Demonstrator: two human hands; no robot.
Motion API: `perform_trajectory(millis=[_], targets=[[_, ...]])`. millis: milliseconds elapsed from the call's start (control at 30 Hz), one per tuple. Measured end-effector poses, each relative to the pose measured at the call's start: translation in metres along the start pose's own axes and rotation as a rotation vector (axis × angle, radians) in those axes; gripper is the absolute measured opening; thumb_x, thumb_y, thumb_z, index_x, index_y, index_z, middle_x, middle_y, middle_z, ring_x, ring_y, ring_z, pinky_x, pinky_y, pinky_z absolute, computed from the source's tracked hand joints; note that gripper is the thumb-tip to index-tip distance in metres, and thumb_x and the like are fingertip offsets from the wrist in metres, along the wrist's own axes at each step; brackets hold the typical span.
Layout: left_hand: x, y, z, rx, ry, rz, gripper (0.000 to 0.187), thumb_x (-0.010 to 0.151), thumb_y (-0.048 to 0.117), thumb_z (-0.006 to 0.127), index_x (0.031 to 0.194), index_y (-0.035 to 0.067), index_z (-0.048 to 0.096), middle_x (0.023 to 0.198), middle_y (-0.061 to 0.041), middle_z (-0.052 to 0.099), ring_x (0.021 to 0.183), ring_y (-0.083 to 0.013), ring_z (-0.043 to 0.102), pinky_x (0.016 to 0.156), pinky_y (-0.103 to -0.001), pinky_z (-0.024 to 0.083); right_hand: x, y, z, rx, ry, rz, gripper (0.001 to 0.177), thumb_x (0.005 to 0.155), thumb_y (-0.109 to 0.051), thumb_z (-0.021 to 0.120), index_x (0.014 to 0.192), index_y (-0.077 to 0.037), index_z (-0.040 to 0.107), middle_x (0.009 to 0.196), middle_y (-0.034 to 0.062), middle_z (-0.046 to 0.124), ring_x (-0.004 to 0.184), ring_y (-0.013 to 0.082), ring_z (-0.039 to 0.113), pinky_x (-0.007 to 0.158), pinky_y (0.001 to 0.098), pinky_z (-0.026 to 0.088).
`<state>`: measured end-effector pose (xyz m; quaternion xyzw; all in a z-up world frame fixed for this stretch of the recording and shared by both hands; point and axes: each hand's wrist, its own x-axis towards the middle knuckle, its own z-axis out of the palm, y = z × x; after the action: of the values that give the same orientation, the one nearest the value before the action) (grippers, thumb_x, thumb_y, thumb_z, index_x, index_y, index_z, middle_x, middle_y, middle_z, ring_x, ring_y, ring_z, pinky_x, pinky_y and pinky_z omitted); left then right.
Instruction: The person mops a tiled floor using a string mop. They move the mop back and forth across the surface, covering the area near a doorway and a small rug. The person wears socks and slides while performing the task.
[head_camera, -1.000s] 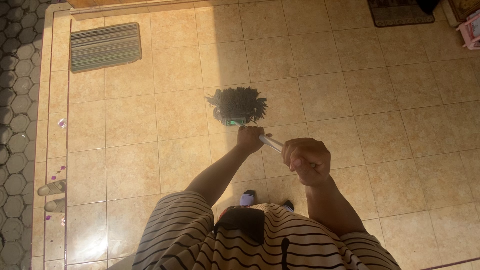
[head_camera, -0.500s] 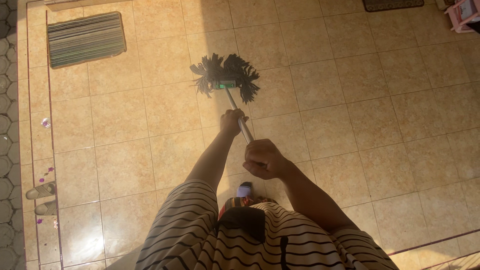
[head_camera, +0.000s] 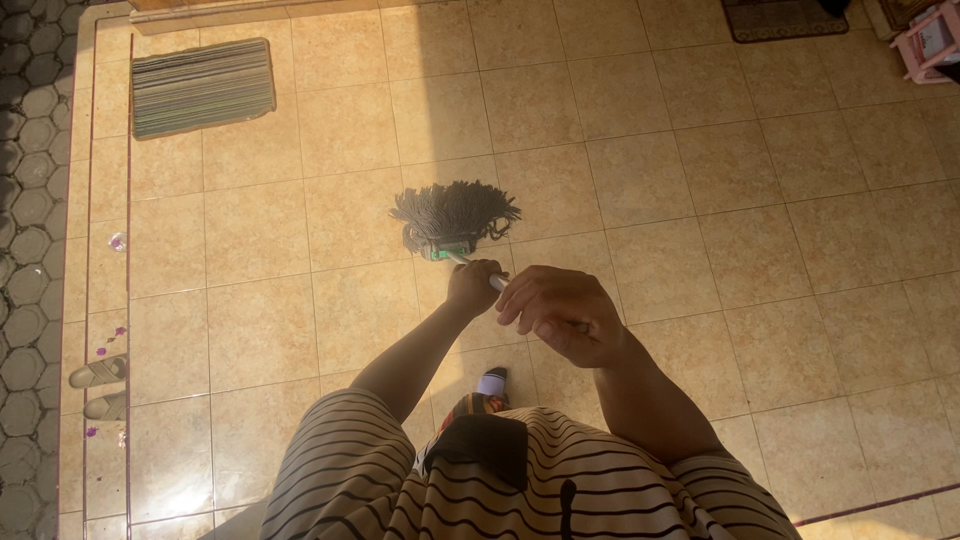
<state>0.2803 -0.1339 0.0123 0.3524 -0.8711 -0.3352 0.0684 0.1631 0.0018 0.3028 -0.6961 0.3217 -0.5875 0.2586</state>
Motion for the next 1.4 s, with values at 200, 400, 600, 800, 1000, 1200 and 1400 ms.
perform_trajectory(millis=[200,400,600,800,1000,1200,1400], targets=[[-0.009,-0.019,0.020,0.068,-0.019,-0.053,0.009,0.089,0.021,0.065,0.094,0.023,0.072,0.097,0.003,0.074,0.110,-0.0204,0.066,0.113,-0.055,0.029,-0.054,0.015,0.032,0.014,-0.070,0.132,0.033,0.093,-0.016,0.067,0.065,-0.008,0.052,0.061,0.0054,0.056,0.059,0.0195,0.059,0.059,0.0353,0.050],[0.004,-0.059,0.046,0.076,0.232,0.028,0.013,0.084,0.033,0.073,0.091,0.022,0.075,0.113,-0.003,0.070,0.114,-0.0280,0.063,0.098,-0.062,0.036,-0.085,0.035,0.069,-0.189,-0.154,0.123,0.038,0.089,-0.009,0.074,0.065,-0.009,0.045,0.063,0.0070,0.050,0.063,0.0255,0.054,0.068,0.0382,0.052],[-0.032,-0.053,0.067,-0.035,0.194,-0.061,0.015,0.091,0.033,0.071,0.091,0.018,0.072,0.104,0.000,0.071,0.109,-0.0260,0.065,0.087,-0.045,0.049,-0.109,0.011,0.074,-0.168,-0.141,0.145,0.037,0.088,-0.002,0.070,0.062,-0.007,0.044,0.060,0.0074,0.047,0.059,0.0257,0.054,0.061,0.0377,0.048],[-0.095,-0.022,0.060,-0.016,0.128,-0.138,0.010,0.088,0.028,0.068,0.093,0.020,0.072,0.101,0.000,0.072,0.102,-0.0287,0.068,0.086,-0.047,0.048,-0.100,-0.046,0.077,0.011,-0.091,0.113,0.031,0.093,0.001,0.062,0.066,-0.004,0.047,0.062,0.0071,0.053,0.057,0.0211,0.057,0.056,0.0344,0.050],[-0.163,-0.015,0.041,0.025,0.082,-0.156,0.011,0.091,0.032,0.066,0.094,0.022,0.072,0.100,0.002,0.074,0.099,-0.0258,0.070,0.086,-0.046,0.044,-0.101,-0.074,0.116,-0.002,-0.168,0.023,0.038,0.093,-0.003,0.065,0.063,-0.008,0.042,0.057,0.0042,0.044,0.049,0.0187,0.048,0.051,0.0344,0.041],[-0.182,-0.044,0.040,0.106,0.125,-0.136,0.010,0.089,0.031,0.065,0.090,0.025,0.074,0.102,0.007,0.073,0.098,-0.0215,0.069,0.083,-0.046,0.037,-0.124,-0.061,0.168,0.009,-0.232,-0.015,0.037,0.088,-0.003,0.064,0.063,-0.009,0.038,0.056,0.0052,0.036,0.047,0.0234,0.038,0.050,0.0393,0.033],[-0.158,-0.077,0.056,-0.005,0.165,-0.156,0.013,0.090,0.033,0.070,0.089,0.020,0.071,0.100,0.004,0.071,0.101,-0.0264,0.067,0.075,-0.049,0.043,-0.137,-0.041,0.190,-0.105,-0.233,0.051,0.041,0.086,0.000,0.066,0.063,-0.008,0.033,0.058,0.0069,0.034,0.051,0.0265,0.036,0.054,0.0417,0.033]])
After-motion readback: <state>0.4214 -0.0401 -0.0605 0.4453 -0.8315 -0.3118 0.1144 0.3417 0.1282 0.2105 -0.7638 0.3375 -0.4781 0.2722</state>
